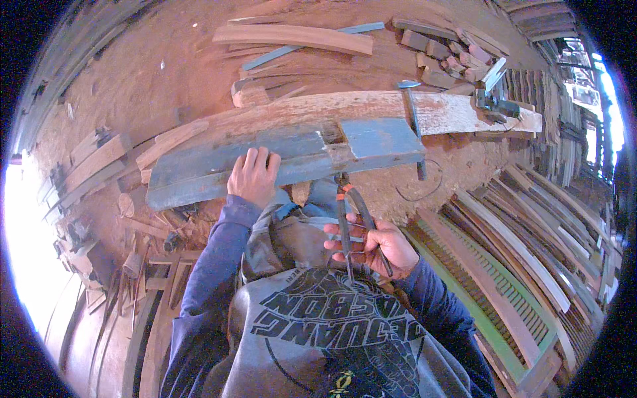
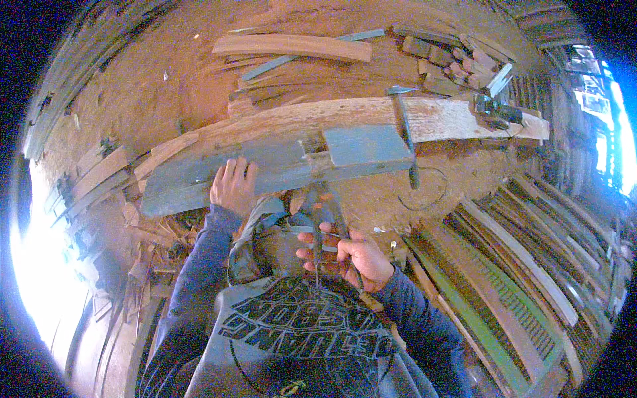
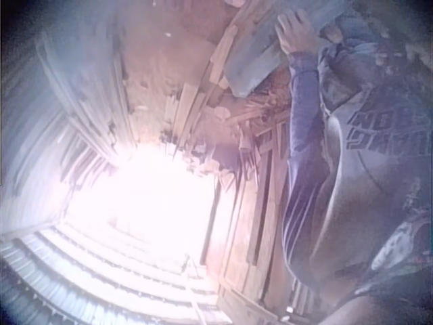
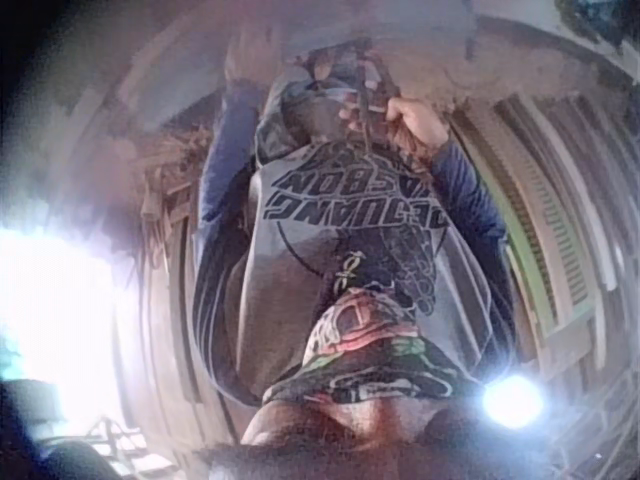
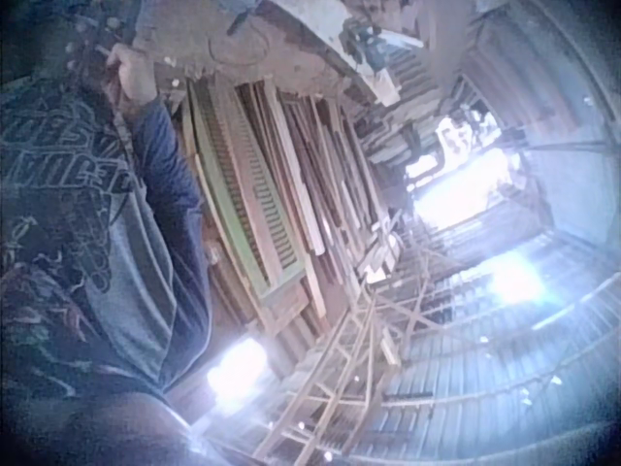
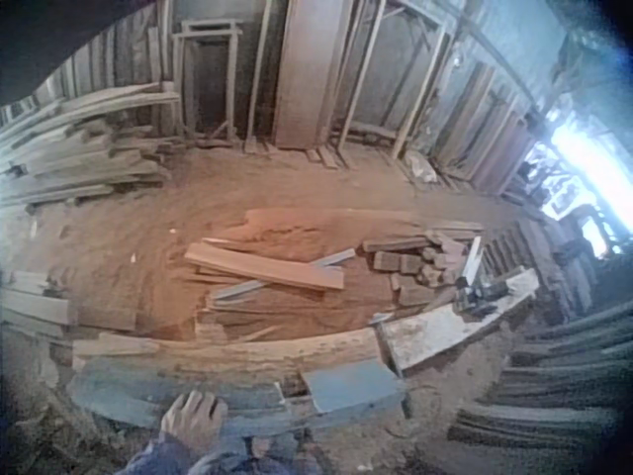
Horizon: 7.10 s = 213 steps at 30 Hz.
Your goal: The person uses a hammer to pry and remove nails from a long, painted wooden plank resting on a workbench. The person repeatedly strikes the nail heads and uses the claw to extract them, then sets the plank aside.
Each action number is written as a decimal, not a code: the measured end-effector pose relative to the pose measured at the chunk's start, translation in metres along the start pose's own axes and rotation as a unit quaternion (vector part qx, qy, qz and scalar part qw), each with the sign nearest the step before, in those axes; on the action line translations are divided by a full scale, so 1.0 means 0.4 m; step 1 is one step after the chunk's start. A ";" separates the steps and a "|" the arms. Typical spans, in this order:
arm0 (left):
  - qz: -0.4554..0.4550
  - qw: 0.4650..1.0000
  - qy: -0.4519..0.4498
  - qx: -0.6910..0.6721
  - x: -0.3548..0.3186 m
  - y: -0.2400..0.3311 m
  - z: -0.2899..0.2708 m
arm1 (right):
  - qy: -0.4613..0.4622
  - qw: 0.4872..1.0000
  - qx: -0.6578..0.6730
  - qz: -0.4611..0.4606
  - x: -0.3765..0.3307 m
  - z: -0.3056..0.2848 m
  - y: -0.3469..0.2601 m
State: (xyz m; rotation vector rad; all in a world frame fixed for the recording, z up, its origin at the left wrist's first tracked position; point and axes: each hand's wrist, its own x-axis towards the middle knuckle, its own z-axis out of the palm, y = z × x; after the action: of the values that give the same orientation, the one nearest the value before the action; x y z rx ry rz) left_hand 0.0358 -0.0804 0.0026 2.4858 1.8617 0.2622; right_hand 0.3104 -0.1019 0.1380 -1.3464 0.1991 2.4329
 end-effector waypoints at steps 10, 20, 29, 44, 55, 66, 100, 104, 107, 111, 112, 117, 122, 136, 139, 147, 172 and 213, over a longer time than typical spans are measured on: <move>0.004 1.000 0.013 0.007 -0.008 0.006 0.004 | -0.004 1.000 -0.001 0.016 -0.002 0.040 -0.033; 0.000 1.000 0.012 0.026 -0.012 0.007 0.006 | -0.047 0.985 0.165 0.034 0.019 0.038 -0.104; -0.002 1.000 -0.007 0.020 -0.009 -0.008 0.017 | -0.082 0.962 0.254 0.054 0.047 0.045 -0.158; -0.005 0.999 -0.006 0.047 -0.018 0.000 0.027 | -0.039 0.979 0.182 0.086 0.076 0.037 -0.210; -0.017 0.998 -0.033 0.046 -0.025 0.006 0.031 | -0.052 0.943 0.321 0.064 0.084 0.022 -0.139; -0.023 0.999 -0.024 0.043 -0.024 0.001 0.030 | -0.035 0.974 0.136 0.175 0.084 0.078 -0.236; 0.000 0.999 -0.010 0.051 -0.008 -0.020 0.043 | 0.091 0.978 0.095 0.161 0.148 0.089 -0.199; -0.014 0.999 -0.037 0.031 -0.008 -0.015 0.033 | 0.056 0.988 0.051 0.133 0.138 0.083 -0.172; -0.023 0.998 -0.046 0.024 -0.004 -0.012 0.025 | 0.080 0.991 0.024 0.107 0.129 0.070 -0.148; -0.024 0.999 -0.035 0.020 0.007 -0.009 0.017 | 0.066 0.994 -0.035 0.078 0.124 0.047 -0.114; -0.023 0.999 -0.035 0.021 0.012 -0.009 0.014 | 0.063 0.994 -0.053 0.071 0.123 0.039 -0.107; -0.054 0.994 -0.086 -0.045 0.059 -0.019 -0.019 | 0.053 0.985 -0.165 -0.005 0.107 -0.001 -0.097; -0.042 0.986 -0.147 -0.073 0.123 -0.055 -0.068 | 0.070 0.955 -0.257 -0.133 0.107 -0.023 -0.108; -0.027 0.976 -0.155 -0.148 0.176 -0.165 -0.050 | 0.254 0.846 -0.254 -0.393 0.063 -0.194 -0.250; -0.025 0.988 -0.094 -0.119 0.165 -0.157 -0.063 | 0.288 0.834 -0.237 -0.406 0.078 -0.261 -0.305; -0.114 0.954 0.052 -0.273 0.183 -0.134 -0.145 | 0.462 0.606 -0.481 -0.433 0.251 -0.568 -0.587; -0.233 0.756 0.247 -0.559 0.268 0.146 -0.042 | 0.421 0.554 -0.557 -0.453 0.360 -0.589 -0.393; -0.003 0.857 0.163 -0.489 0.285 0.119 0.106 | 0.258 0.480 -0.570 -0.615 -0.116 0.016 -0.093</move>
State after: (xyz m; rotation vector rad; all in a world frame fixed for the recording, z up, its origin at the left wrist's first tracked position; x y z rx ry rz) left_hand 0.1184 0.0182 -0.0200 1.7531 1.2596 1.3098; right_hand 0.3417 -0.0766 0.1823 -1.5553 -1.8433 0.5813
